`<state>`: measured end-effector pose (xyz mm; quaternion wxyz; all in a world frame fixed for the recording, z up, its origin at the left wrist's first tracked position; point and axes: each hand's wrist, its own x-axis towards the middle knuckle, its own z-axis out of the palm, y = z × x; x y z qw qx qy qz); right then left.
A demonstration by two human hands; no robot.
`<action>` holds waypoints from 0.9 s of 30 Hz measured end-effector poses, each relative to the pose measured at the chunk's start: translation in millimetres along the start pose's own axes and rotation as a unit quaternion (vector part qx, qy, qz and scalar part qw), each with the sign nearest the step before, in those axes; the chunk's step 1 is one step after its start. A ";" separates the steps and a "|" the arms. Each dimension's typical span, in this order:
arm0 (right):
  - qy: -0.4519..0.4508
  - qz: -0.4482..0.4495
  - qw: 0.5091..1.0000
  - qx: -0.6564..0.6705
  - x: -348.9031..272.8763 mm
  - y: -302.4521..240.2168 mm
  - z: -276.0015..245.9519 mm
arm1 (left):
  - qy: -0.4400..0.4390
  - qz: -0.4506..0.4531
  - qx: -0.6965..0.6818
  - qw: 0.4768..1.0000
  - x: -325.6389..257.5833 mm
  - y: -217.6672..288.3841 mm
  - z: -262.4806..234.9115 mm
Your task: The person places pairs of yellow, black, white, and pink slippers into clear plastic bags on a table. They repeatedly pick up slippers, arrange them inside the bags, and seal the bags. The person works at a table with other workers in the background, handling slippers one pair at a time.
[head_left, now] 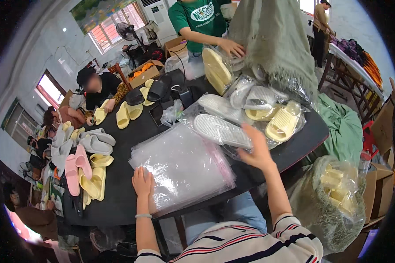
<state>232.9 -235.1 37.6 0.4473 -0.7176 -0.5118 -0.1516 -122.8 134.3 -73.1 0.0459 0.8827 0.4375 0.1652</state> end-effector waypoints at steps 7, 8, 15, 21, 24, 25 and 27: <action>-0.034 0.074 0.983 -0.164 -1.5 50.5 77.1 | 0.017 -0.008 -0.006 1.000 1.6 1.5 -0.2; 0.014 0.036 0.986 -0.161 3.7 57.1 73.6 | 0.015 -0.012 -0.009 1.000 0.6 1.7 1.0; 0.164 0.081 0.983 0.027 56.9 13.0 -3.7 | 0.032 -0.010 -0.003 0.999 -4.9 3.8 -2.2; 0.026 0.141 0.947 0.287 101.1 -49.9 -49.2 | 0.033 -0.010 -0.010 0.999 -3.4 9.2 -3.4; -0.147 0.100 0.940 0.292 147.9 -78.3 -33.4 | 0.049 -0.008 -0.008 0.999 -4.3 6.2 -0.5; -0.200 0.104 0.929 0.293 162.3 -86.2 -18.9 | 0.024 -0.009 0.003 1.000 -4.3 -0.3 -1.2; -0.275 0.096 0.912 0.288 185.2 -93.2 19.1 | 0.042 0.019 0.049 0.998 -7.5 -18.8 13.8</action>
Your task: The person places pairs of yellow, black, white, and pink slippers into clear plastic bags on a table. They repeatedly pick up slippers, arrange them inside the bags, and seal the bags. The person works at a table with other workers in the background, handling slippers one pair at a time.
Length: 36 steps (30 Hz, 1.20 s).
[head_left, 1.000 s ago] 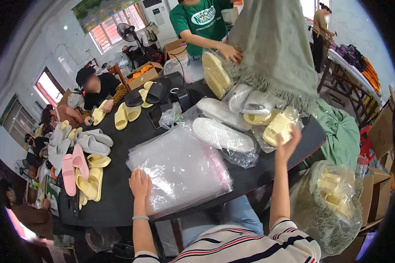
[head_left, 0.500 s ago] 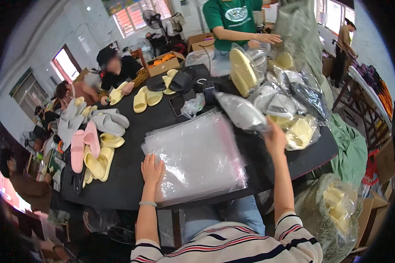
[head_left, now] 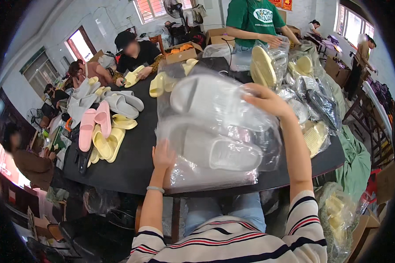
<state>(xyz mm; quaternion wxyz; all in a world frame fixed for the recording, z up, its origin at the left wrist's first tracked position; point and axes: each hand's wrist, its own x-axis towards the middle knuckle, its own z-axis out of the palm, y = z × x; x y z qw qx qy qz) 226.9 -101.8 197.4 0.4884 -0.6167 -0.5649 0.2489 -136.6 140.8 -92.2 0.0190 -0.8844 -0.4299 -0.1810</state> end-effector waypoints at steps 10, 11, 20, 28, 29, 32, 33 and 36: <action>0.088 -0.054 0.994 0.029 35.5 180.1 43.2 | -0.051 -0.041 -0.032 0.997 9.3 11.6 -9.5; 0.106 -0.055 0.992 0.050 27.7 194.5 44.4 | -0.054 -0.043 -0.038 0.997 10.6 16.3 -14.1; 0.241 0.062 0.924 0.291 -6.4 274.5 63.1 | 0.102 -0.142 -0.492 0.853 10.6 -39.7 47.5; 0.203 0.027 0.963 0.173 -11.9 288.1 72.1 | 0.126 -0.098 -0.292 0.943 0.8 -15.1 0.6; 0.200 0.026 0.966 0.161 -8.2 290.9 70.2 | 0.127 -0.086 -0.270 0.951 4.6 -16.0 1.5; 0.217 0.019 0.962 0.164 -3.5 293.2 73.5 | 0.109 -0.069 -0.237 0.963 8.8 -15.0 3.0; 0.229 0.013 0.959 0.169 -0.5 293.3 71.5 | 0.102 -0.065 -0.234 0.965 11.9 -13.3 2.9; 0.241 0.045 0.953 0.176 -1.8 281.3 64.0 | 0.090 -0.059 -0.200 0.974 12.8 -10.1 2.3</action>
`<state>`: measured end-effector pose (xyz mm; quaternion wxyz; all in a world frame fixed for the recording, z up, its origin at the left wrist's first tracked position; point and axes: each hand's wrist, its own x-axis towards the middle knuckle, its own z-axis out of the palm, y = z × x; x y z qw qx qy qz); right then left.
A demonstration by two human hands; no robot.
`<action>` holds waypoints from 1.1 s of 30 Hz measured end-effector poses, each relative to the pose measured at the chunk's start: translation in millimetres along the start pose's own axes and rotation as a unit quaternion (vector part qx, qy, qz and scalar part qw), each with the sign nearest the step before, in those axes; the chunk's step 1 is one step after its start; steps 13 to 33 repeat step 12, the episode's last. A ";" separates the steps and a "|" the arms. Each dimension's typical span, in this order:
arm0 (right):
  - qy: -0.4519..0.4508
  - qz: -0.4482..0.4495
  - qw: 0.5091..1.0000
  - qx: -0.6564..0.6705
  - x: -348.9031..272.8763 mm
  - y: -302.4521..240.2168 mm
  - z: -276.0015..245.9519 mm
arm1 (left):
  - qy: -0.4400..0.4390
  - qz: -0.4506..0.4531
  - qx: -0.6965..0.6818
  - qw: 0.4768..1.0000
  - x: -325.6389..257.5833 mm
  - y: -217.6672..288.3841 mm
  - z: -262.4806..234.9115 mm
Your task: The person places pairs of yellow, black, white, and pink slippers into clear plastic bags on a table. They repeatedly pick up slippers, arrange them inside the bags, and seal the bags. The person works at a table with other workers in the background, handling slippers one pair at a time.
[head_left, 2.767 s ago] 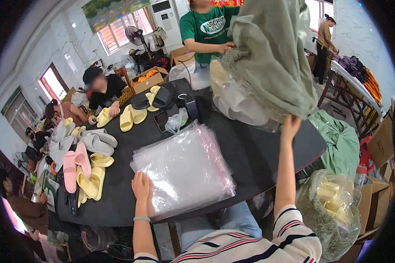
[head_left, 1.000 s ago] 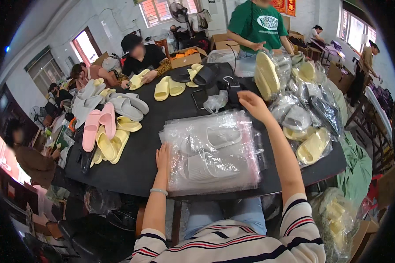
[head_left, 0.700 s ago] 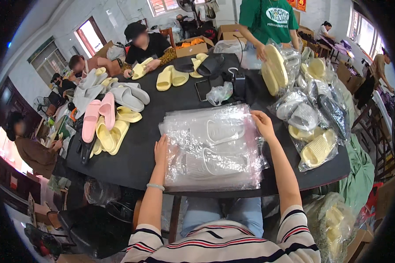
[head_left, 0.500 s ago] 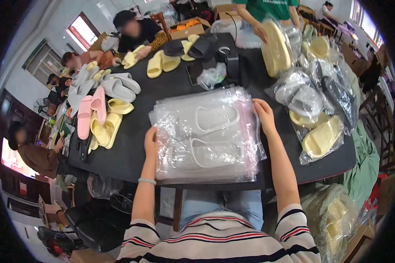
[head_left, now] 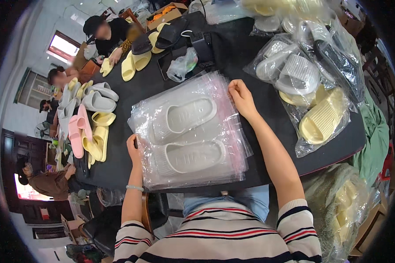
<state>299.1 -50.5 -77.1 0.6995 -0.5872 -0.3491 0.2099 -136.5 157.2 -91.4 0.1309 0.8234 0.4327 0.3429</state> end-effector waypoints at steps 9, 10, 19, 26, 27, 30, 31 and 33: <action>-0.022 -0.026 0.999 0.023 2.0 11.8 -1.6 | 0.007 -0.008 -0.043 0.999 -1.2 -6.9 0.5; -0.033 -0.029 0.999 0.010 2.7 14.4 1.5 | 0.006 -0.005 -0.043 0.999 -3.3 -14.5 -0.6; -0.064 0.001 0.997 -0.033 5.5 24.9 -3.7 | 0.007 -0.024 -0.081 0.996 -3.0 -19.0 1.0; -0.064 0.001 0.997 -0.033 5.5 24.9 -3.7 | 0.007 -0.024 -0.081 0.996 -3.0 -19.0 1.0; -0.064 0.001 0.997 -0.033 5.5 24.9 -3.7 | 0.007 -0.024 -0.081 0.996 -3.0 -19.0 1.0; -0.064 0.001 0.997 -0.033 5.5 24.9 -3.7 | 0.007 -0.024 -0.081 0.996 -3.0 -19.0 1.0; -0.064 0.001 0.997 -0.033 5.5 24.9 -3.7 | 0.007 -0.024 -0.081 0.996 -3.0 -19.0 1.0; -0.064 0.001 0.997 -0.033 5.5 24.9 -3.7 | 0.007 -0.024 -0.081 0.996 -3.0 -19.0 1.0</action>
